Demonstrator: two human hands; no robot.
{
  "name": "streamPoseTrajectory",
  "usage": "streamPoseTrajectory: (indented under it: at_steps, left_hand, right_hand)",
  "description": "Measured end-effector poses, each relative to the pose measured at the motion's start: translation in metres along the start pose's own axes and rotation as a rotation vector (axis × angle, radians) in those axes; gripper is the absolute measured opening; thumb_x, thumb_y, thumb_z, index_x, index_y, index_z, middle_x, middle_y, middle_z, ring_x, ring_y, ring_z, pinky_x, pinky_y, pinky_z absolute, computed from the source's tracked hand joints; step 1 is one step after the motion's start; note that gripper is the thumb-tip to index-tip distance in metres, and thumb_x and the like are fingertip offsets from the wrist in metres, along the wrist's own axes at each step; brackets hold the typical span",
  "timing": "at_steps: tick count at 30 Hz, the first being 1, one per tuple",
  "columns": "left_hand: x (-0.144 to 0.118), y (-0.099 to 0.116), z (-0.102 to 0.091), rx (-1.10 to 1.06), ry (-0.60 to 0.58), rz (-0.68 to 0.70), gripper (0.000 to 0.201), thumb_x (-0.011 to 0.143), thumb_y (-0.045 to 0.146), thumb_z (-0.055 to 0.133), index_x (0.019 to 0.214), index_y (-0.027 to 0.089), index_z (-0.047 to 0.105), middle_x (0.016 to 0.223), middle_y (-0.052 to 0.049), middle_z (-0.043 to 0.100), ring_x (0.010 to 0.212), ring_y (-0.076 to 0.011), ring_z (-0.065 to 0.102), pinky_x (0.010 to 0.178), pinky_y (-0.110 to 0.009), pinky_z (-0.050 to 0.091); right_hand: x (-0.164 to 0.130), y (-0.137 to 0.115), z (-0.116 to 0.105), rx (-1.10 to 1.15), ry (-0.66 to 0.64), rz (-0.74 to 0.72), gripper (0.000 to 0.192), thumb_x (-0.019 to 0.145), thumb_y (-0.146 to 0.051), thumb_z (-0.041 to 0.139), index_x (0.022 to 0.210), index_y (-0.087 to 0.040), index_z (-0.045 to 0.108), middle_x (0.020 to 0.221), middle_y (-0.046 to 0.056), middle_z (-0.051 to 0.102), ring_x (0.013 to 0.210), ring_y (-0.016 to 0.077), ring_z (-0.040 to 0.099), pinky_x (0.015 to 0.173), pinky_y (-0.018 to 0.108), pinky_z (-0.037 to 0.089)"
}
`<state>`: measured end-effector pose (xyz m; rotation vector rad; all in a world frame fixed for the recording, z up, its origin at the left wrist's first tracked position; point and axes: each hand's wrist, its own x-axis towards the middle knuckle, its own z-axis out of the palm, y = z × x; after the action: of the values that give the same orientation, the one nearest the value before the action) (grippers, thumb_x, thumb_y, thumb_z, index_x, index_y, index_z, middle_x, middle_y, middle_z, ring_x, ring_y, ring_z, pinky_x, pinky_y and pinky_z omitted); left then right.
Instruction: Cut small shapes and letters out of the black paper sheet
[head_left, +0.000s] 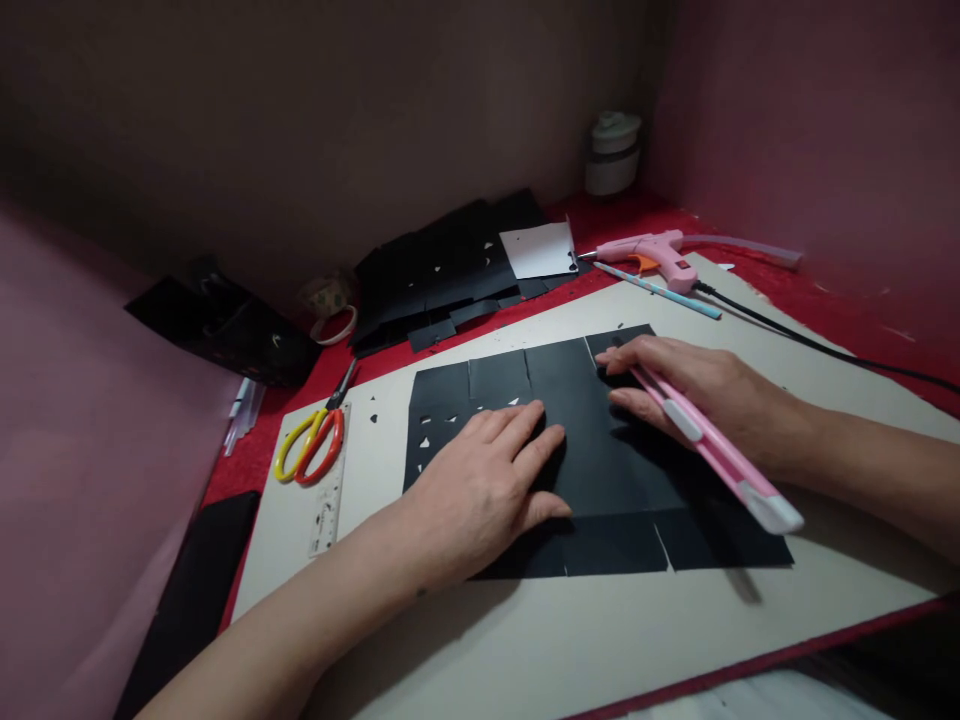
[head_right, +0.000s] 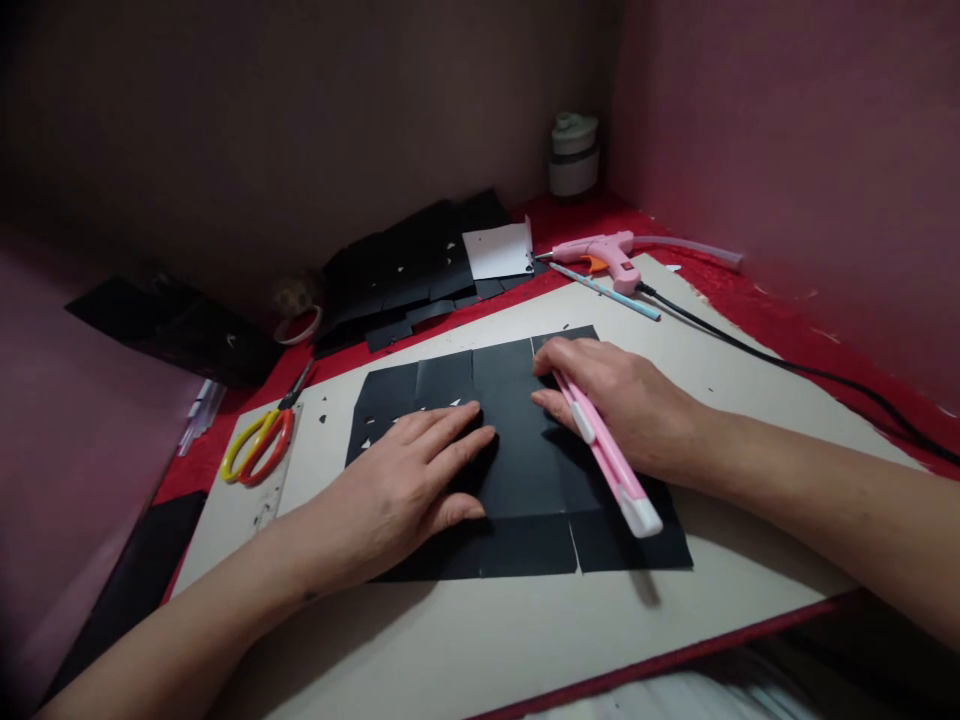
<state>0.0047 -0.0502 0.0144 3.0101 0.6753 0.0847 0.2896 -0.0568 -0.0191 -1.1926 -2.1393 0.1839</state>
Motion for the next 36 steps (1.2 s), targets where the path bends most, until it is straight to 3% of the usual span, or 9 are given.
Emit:
streamPoseTrajectory:
  at_steps: [2, 4, 8, 16, 23, 27, 32, 36]
  left_hand:
    - [0.0, -0.002, -0.001, 0.019, 0.014, 0.016, 0.065, 0.107, 0.056, 0.048, 0.147, 0.005, 0.058, 0.154, -0.031, 0.059, 0.139, -0.0426, 0.063, 0.107, -0.059, 0.059]
    - [0.0, -0.001, 0.002, 0.036, 0.018, 0.043, 0.068, 0.104, 0.058, 0.054, 0.148, 0.006, 0.057, 0.154, -0.031, 0.059, 0.141, -0.0435, 0.061, 0.107, -0.059, 0.059]
    - [0.001, 0.003, 0.008, 0.05, 0.05, 0.067, 0.067, 0.105, 0.056, 0.055, 0.146, 0.003, 0.057, 0.15, -0.034, 0.061, 0.139, -0.0457, 0.063, 0.103, -0.06, 0.061]
    - [0.001, -0.001, 0.005, 0.042, 0.136, 0.021, 0.058, 0.11, 0.054, 0.044, 0.138, 0.007, 0.063, 0.143, -0.027, 0.068, 0.13, -0.038, 0.068, 0.101, -0.054, 0.062]
    - [-0.001, -0.019, 0.004, 0.083, 0.114, -0.168, 0.062, 0.111, 0.053, 0.041, 0.141, 0.004, 0.062, 0.145, -0.028, 0.066, 0.133, -0.0397, 0.064, 0.105, -0.056, 0.058]
    - [0.001, -0.034, 0.007, 0.038, 0.059, -0.247, 0.061, 0.108, 0.056, 0.05, 0.141, 0.007, 0.064, 0.143, -0.025, 0.068, 0.119, -0.038, 0.065, 0.098, -0.055, 0.058]
    - [0.006, -0.063, 0.006, -0.055, 0.088, -0.475, 0.055, 0.105, 0.05, 0.061, 0.145, 0.013, 0.061, 0.145, -0.022, 0.063, 0.13, -0.0401, 0.053, 0.111, -0.062, 0.043]
    - [0.014, -0.086, 0.0, -0.216, 0.069, -0.592, 0.045, 0.096, 0.053, 0.074, 0.128, 0.021, 0.068, 0.127, -0.012, 0.067, 0.118, -0.0323, 0.058, 0.1, -0.049, 0.048]
  right_hand:
    - [-0.003, 0.0, 0.004, -0.009, -0.047, -0.046, 0.014, 0.104, -0.035, 0.059, 0.109, -0.023, 0.063, 0.11, 0.013, 0.081, 0.098, 0.0293, 0.08, 0.077, 0.042, 0.065]
    - [-0.005, 0.002, 0.01, -0.01, -0.08, -0.106, 0.013, 0.105, -0.032, 0.056, 0.112, -0.023, 0.062, 0.118, 0.014, 0.08, 0.112, 0.0296, 0.079, 0.092, 0.046, 0.066]
    - [-0.008, 0.009, 0.015, -0.012, -0.084, -0.177, 0.015, 0.105, -0.029, 0.058, 0.119, -0.023, 0.06, 0.123, 0.012, 0.08, 0.128, 0.0279, 0.074, 0.116, 0.055, 0.056]
    - [-0.014, -0.001, 0.015, -0.059, -0.057, -0.23, 0.017, 0.102, -0.022, 0.06, 0.118, -0.022, 0.066, 0.127, 0.014, 0.081, 0.13, 0.0328, 0.073, 0.107, 0.054, 0.059]
    - [-0.015, -0.004, 0.015, -0.097, -0.109, -0.252, 0.014, 0.105, -0.025, 0.056, 0.107, -0.021, 0.069, 0.13, 0.016, 0.081, 0.127, 0.0323, 0.075, 0.106, 0.053, 0.058]
    - [-0.014, -0.005, 0.011, -0.112, -0.119, -0.272, 0.015, 0.105, -0.023, 0.054, 0.109, -0.022, 0.067, 0.129, 0.013, 0.081, 0.125, 0.0307, 0.076, 0.105, 0.053, 0.059]
    - [-0.01, -0.009, 0.007, -0.136, -0.126, -0.297, 0.014, 0.105, -0.021, 0.052, 0.111, -0.024, 0.065, 0.127, 0.011, 0.082, 0.124, 0.0305, 0.077, 0.103, 0.053, 0.06]
    - [-0.01, -0.012, 0.008, -0.172, -0.122, -0.322, 0.014, 0.106, -0.02, 0.05, 0.115, -0.022, 0.061, 0.121, 0.011, 0.083, 0.123, 0.0303, 0.077, 0.101, 0.053, 0.06]
